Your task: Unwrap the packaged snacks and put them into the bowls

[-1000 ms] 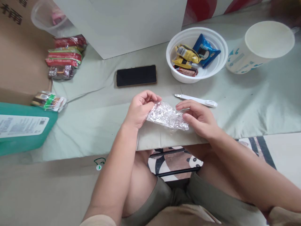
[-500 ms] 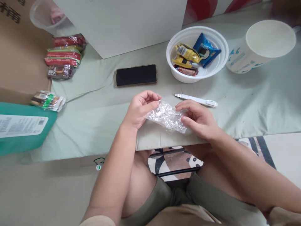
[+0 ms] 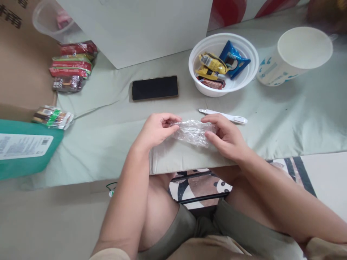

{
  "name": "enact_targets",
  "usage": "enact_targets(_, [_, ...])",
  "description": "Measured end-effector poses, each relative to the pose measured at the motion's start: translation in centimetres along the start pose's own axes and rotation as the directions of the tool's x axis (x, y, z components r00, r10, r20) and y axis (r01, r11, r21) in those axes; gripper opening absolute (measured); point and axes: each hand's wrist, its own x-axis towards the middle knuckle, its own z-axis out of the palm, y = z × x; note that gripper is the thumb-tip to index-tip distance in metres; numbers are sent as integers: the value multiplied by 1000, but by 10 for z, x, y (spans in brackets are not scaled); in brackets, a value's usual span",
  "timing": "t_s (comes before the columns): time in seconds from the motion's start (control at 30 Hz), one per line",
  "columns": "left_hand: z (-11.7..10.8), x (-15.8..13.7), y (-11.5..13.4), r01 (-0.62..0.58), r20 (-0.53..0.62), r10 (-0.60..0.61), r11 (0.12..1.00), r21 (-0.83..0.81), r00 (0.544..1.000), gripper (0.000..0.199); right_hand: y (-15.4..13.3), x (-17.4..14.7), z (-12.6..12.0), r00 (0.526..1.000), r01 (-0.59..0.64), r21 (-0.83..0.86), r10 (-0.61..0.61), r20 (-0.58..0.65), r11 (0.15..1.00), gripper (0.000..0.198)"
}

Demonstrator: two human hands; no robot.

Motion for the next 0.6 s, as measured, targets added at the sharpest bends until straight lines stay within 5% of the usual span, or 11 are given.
enact_targets(0.17, [-2, -4, 9, -82, -33, 82, 997, 15, 996, 12, 0, 0, 3, 994, -36, -117, 48, 96, 992, 56])
enact_targets(0.4, [3, -6, 12, -108, -43, 108, 994, -8, 993, 13, -4, -1, 7, 989, -48, -112, 64, 137, 993, 20])
enact_targets(0.6, [8, -6, 13, -87, -70, 84, 995, -52, 994, 13, -3, 1, 6, 990, -63, 0, 63, 123, 998, 41])
